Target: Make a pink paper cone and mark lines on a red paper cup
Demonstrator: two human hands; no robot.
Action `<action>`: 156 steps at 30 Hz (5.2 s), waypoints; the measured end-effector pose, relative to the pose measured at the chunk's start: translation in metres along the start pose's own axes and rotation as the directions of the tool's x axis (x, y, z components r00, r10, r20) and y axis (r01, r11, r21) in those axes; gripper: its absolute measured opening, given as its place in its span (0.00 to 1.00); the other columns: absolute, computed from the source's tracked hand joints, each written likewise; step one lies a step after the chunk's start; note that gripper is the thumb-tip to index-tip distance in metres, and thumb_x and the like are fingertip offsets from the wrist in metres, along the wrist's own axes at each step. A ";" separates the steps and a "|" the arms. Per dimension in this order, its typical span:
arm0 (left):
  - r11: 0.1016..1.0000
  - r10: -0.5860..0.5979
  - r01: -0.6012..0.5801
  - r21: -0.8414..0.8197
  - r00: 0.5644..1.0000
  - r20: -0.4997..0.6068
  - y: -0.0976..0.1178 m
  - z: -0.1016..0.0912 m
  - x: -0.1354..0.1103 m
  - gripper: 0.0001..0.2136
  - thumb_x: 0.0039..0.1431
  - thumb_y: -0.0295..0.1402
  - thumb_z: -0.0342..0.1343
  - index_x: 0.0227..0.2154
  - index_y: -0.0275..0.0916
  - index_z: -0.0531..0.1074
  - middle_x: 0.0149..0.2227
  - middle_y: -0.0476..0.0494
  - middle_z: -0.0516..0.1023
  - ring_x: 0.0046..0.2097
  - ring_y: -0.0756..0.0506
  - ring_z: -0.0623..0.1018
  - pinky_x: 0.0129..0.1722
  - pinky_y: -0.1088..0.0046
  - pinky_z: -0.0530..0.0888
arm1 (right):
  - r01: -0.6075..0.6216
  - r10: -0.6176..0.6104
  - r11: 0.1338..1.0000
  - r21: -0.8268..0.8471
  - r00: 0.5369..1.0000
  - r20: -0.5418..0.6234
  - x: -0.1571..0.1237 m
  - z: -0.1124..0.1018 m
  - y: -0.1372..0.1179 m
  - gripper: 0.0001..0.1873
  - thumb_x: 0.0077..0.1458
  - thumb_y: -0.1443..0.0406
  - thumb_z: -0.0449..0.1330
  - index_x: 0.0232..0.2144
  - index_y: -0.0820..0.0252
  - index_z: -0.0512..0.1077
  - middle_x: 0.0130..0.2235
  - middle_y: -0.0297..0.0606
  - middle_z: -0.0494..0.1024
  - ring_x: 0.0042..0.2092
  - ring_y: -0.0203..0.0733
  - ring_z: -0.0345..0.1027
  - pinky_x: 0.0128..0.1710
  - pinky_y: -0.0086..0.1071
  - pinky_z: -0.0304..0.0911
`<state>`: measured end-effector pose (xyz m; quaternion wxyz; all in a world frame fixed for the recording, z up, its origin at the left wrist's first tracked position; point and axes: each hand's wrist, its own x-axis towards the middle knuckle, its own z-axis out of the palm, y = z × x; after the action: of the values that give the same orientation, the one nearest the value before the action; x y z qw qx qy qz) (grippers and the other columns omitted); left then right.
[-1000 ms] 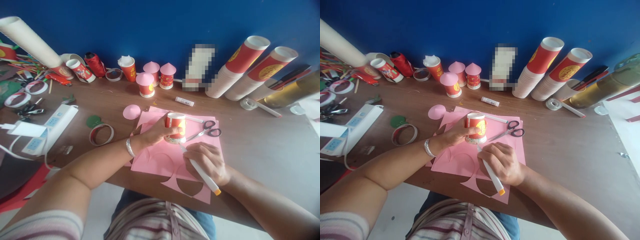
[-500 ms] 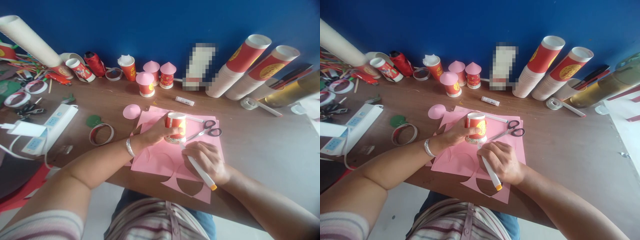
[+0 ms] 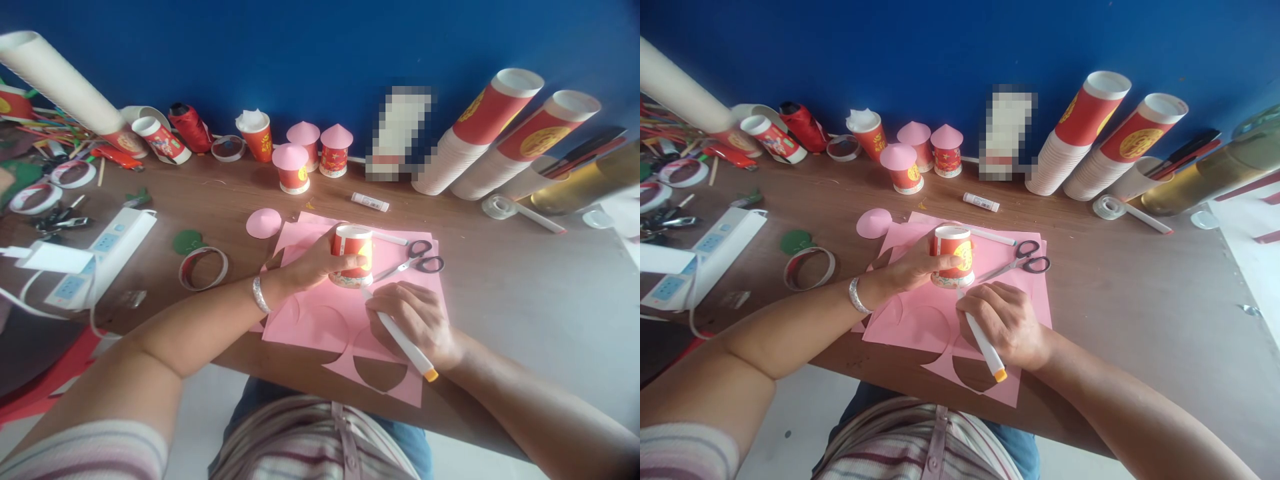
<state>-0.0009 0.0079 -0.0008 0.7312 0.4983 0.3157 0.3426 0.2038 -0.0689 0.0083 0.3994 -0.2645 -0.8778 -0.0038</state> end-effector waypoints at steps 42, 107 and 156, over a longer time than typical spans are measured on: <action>0.999 -0.008 0.007 -0.041 1.000 -0.024 0.002 0.001 -0.001 0.20 0.52 0.38 0.72 0.43 0.40 0.72 0.37 0.48 0.74 0.37 0.49 0.73 0.35 0.72 0.72 | -0.019 0.019 1.000 0.025 1.000 -0.019 -0.006 0.002 -0.001 0.14 0.58 0.76 0.61 0.45 0.59 0.72 0.33 0.35 0.78 0.30 0.38 0.71 0.29 0.33 0.70; 0.988 0.060 -0.051 -0.143 0.996 0.062 -0.008 -0.009 0.000 0.19 0.60 0.37 0.67 0.52 0.37 0.74 0.48 0.38 0.78 0.46 0.44 0.78 0.45 0.68 0.77 | 0.027 -0.027 0.999 0.020 1.000 -0.011 -0.007 0.001 0.000 0.10 0.60 0.77 0.61 0.43 0.64 0.73 0.34 0.39 0.78 0.35 0.41 0.75 0.33 0.34 0.73; 0.992 0.028 -0.024 -0.123 0.999 0.037 0.000 -0.003 0.000 0.19 0.54 0.36 0.69 0.47 0.38 0.75 0.43 0.42 0.77 0.44 0.44 0.77 0.42 0.69 0.76 | -0.006 0.006 1.000 -0.021 1.000 0.024 -0.003 -0.001 0.000 0.13 0.59 0.79 0.60 0.43 0.61 0.71 0.33 0.37 0.78 0.29 0.37 0.70 0.29 0.32 0.68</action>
<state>-0.0034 0.0098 -0.0020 0.7618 0.4633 0.2734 0.3610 0.2062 -0.0702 0.0069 0.3859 -0.2712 -0.8817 -0.0083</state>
